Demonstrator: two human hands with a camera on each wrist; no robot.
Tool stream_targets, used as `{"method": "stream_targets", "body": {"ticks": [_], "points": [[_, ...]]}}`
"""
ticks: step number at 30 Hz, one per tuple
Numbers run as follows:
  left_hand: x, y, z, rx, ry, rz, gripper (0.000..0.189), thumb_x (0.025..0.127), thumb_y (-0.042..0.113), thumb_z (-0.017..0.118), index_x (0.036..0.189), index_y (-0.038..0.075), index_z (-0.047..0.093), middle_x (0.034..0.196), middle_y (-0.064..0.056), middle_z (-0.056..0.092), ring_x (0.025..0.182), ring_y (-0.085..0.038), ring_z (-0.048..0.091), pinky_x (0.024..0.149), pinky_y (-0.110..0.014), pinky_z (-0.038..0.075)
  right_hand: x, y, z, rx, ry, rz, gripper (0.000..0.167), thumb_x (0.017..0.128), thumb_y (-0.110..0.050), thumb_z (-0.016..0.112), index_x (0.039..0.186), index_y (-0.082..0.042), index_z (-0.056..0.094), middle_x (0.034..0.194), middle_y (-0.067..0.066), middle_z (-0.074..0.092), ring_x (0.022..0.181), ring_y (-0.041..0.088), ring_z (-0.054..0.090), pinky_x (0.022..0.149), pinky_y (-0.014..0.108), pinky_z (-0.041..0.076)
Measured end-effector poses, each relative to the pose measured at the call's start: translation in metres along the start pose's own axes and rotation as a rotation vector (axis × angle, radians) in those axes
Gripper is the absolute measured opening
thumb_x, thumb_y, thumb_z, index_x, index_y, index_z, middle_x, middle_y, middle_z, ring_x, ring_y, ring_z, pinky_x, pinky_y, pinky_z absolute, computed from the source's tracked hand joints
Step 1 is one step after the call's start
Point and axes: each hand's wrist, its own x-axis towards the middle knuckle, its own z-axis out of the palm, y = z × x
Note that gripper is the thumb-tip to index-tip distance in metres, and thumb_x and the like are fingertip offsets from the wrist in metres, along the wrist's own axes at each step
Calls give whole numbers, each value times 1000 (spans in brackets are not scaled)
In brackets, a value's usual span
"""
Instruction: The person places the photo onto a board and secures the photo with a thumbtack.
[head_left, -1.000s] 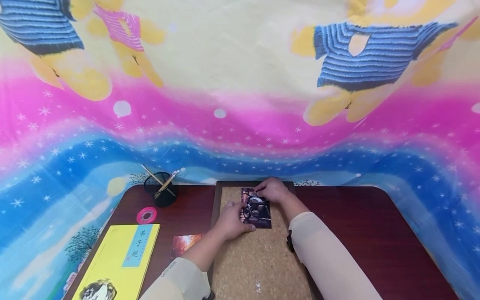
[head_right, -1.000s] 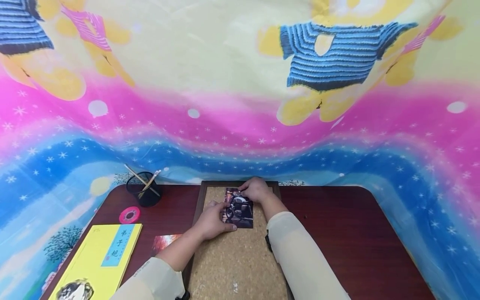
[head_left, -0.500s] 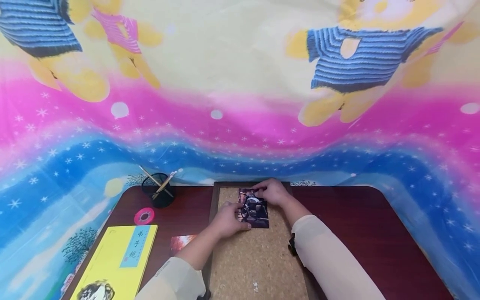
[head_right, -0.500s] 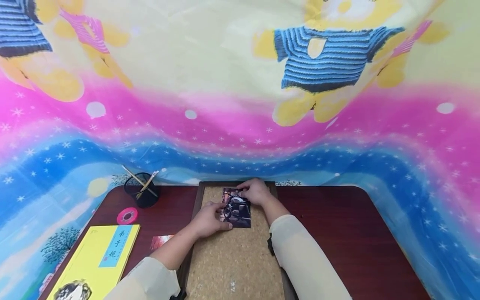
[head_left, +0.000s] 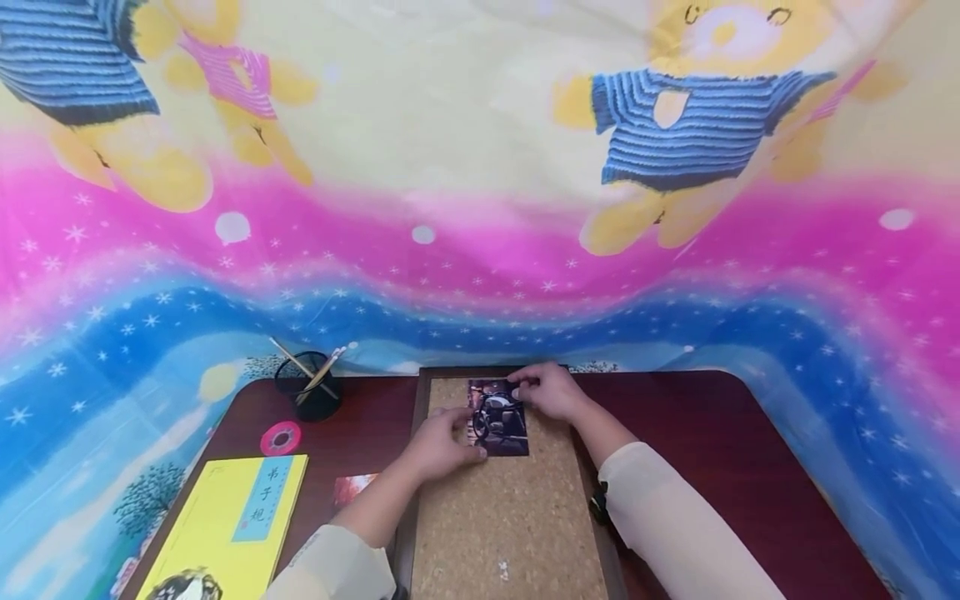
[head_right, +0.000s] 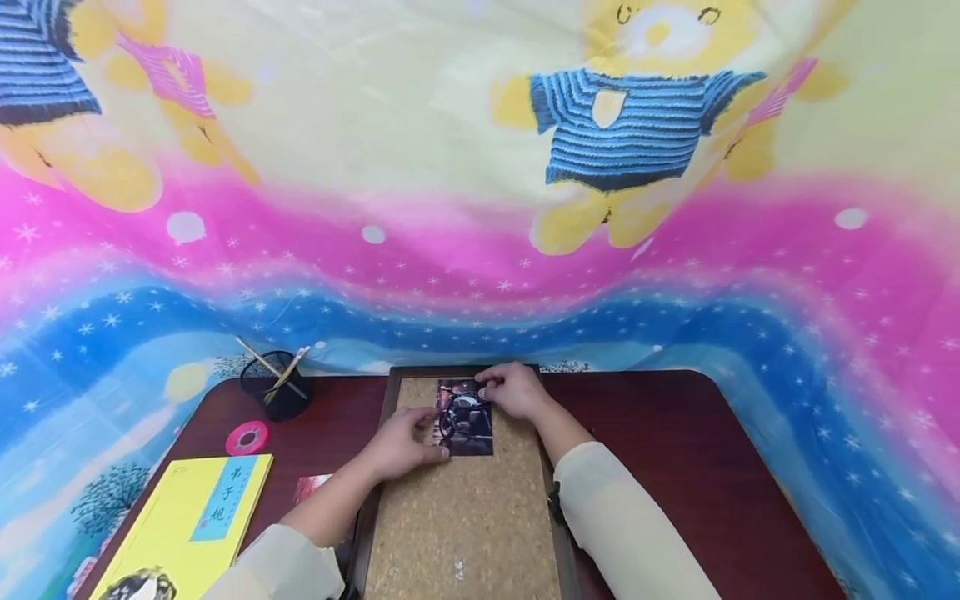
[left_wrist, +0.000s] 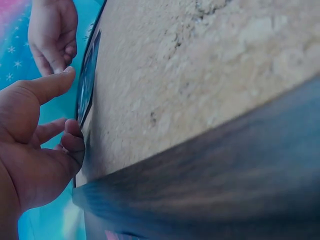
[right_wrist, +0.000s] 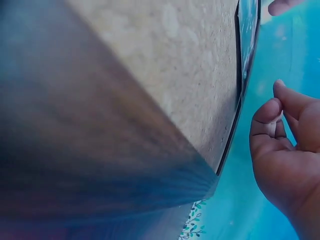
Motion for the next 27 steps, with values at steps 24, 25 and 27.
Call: {"method": "stream_targets", "body": {"ticks": [24, 25, 27], "points": [[-30, -19, -32, 42, 116, -21, 64, 81, 27, 89, 136, 5, 65, 118, -14, 62, 91, -21, 57, 79, -40, 51, -52, 18, -28, -54, 75, -95, 28, 94, -10, 75, 122, -6, 75, 90, -3, 66, 81, 16, 58, 66, 27, 50], [-31, -19, -33, 45, 117, -30, 64, 81, 26, 89, 136, 5, 65, 118, -14, 61, 89, -20, 56, 77, -39, 51, -54, 18, -29, -57, 77, -100, 28, 93, -11, 76, 121, -6, 76, 90, -3, 66, 80, 16, 58, 66, 27, 50], [-35, -20, -36, 46, 123, -46, 64, 81, 26, 89, 137, 5, 64, 118, -12, 61, 87, -18, 54, 75, -38, 51, -59, 18, -32, -66, 81, -111, 28, 93, -11, 76, 121, -5, 76, 89, -3, 66, 80, 16, 58, 65, 27, 50]]}}
